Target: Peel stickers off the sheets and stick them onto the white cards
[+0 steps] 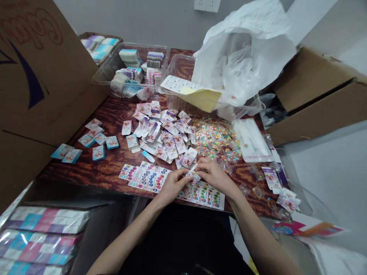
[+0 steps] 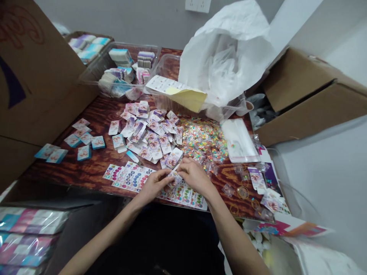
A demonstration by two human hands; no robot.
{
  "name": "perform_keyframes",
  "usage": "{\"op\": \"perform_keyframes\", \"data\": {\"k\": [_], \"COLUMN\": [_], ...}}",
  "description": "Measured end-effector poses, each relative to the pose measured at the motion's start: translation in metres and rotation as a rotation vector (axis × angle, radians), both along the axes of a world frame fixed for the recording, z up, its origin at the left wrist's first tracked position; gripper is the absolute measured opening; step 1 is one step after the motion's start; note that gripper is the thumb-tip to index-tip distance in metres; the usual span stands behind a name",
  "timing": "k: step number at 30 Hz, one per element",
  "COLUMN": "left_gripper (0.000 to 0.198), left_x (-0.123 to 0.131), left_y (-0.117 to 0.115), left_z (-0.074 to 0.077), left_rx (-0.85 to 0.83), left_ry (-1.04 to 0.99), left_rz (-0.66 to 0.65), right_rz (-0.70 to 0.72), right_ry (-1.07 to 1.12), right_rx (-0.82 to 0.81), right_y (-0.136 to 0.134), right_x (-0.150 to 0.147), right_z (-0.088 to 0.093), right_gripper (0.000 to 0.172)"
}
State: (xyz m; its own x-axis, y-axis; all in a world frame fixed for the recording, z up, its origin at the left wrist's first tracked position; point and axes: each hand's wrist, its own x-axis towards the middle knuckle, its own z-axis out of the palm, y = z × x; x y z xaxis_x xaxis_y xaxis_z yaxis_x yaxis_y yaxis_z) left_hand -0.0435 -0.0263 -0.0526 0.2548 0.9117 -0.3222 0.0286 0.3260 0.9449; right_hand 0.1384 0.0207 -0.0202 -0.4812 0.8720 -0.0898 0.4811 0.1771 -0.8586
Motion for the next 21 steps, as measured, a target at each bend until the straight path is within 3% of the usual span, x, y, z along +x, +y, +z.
{"op": "perform_keyframes", "data": {"k": [2,4,7,9,15,18,21], "left_gripper": [0.057,0.064,0.050,0.044,0.043,0.037,0.034], "left_x": [0.006,0.010,0.011,0.010,0.009,0.006,0.003], "left_y": [-0.004,-0.005,-0.004,-0.002,0.000,0.000,0.000], "left_z": [-0.002,-0.001,0.004,0.008,0.017,0.020,0.020], "left_rx": [-0.031,-0.005,0.071,0.084,-0.003,-0.012,0.007], "left_ry": [-0.089,-0.141,-0.156,-0.181,-0.243,-0.213,-0.167], "left_rz": [0.122,0.208,0.200,0.160,0.033,-0.004,-0.046], "right_rz": [-0.075,-0.263,-0.553,-0.655,-0.622,-0.591,-0.601], "right_ry": [0.064,0.244,0.525,0.591,0.409,0.439,0.576], "right_rx": [-0.036,-0.083,-0.097,-0.043,0.100,-0.032,-0.231], "right_y": [0.003,0.000,-0.014,-0.025,-0.042,-0.039,-0.033], "right_x": [-0.003,-0.009,-0.019,-0.023,-0.022,-0.019,-0.016], "right_z": [-0.002,-0.005,-0.013,-0.016,-0.014,-0.012,-0.012], "right_gripper": [0.016,0.008,0.014,0.011,0.011,0.008,0.033]}}
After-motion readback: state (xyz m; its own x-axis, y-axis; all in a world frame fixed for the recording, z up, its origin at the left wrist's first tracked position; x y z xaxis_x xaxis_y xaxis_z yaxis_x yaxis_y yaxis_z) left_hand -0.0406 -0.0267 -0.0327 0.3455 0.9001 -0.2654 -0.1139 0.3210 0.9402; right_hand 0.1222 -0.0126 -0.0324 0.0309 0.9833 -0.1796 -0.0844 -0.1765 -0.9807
